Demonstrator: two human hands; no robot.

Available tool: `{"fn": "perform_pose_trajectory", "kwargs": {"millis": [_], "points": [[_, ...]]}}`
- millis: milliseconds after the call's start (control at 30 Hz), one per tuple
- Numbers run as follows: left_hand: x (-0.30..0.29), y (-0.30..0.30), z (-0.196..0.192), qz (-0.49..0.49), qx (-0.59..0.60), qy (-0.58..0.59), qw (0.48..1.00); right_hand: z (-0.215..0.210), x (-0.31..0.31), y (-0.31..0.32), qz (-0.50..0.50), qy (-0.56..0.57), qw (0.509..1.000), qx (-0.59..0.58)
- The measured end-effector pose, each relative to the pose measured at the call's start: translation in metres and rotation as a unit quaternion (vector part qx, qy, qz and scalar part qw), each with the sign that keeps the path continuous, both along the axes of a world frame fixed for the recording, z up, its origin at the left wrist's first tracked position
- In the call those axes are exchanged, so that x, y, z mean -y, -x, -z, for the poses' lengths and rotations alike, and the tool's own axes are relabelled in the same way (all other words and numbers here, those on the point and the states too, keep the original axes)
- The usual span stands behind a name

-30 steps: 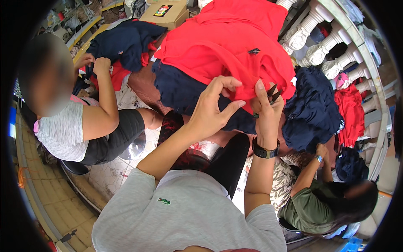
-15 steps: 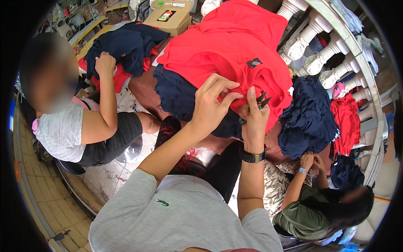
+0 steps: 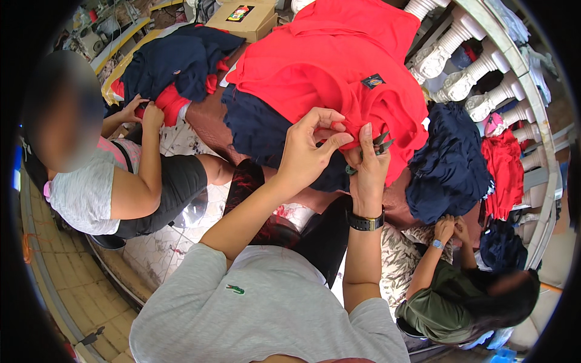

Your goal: The person uses a small cutting tool to trim loose threads and tags from a red garment. They repeatedly lift and turn the garment to access different areas, cutting small pieces of fabric and thread.

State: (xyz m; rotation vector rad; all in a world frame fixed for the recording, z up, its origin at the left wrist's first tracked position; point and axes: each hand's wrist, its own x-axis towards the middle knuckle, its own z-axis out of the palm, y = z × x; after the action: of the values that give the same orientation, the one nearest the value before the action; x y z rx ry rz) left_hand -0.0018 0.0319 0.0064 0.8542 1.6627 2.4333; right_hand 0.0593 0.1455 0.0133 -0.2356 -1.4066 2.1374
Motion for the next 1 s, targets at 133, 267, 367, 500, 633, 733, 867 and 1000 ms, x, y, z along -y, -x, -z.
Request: {"fn": "perform_pose_trajectory", "kwargs": {"millis": [133, 267, 367, 500, 633, 733, 867, 1000], "points": [[-0.002, 0.008, 0.008, -0.009, -0.02, 0.056, 0.998, 0.0, 0.002, -0.003, 0.009, -0.001, 1.0, -0.004], [-0.008, 0.006, 0.009, 0.043, 0.026, -0.037, 0.998, -0.006, 0.0, -0.011, 0.069, -0.062, 0.994, 0.057], [-0.008, 0.007, 0.012, 0.041, 0.01, -0.032, 0.999, -0.007, -0.006, -0.016, 0.225, -0.25, 0.939, 0.075], [-0.004, 0.007, 0.016, 0.029, -0.027, 0.012, 0.999, -0.031, 0.012, -0.046, 0.097, -0.247, 0.961, 0.079], [0.0, 0.005, 0.015, 0.011, -0.072, 0.047, 0.996, -0.022, 0.019, -0.044, -0.03, -0.254, 0.956, 0.143], [0.002, 0.003, 0.011, 0.01, -0.108, 0.041, 0.993, -0.014, 0.012, -0.037, -0.04, -0.233, 0.958, 0.164], [0.003, 0.0, 0.01, -0.001, -0.121, 0.058, 0.991, -0.01, 0.01, -0.03, -0.055, -0.206, 0.964, 0.159], [0.001, 0.002, 0.009, -0.038, -0.2, 0.076, 0.976, -0.006, 0.006, -0.026, -0.056, -0.141, 0.977, 0.147]]}}
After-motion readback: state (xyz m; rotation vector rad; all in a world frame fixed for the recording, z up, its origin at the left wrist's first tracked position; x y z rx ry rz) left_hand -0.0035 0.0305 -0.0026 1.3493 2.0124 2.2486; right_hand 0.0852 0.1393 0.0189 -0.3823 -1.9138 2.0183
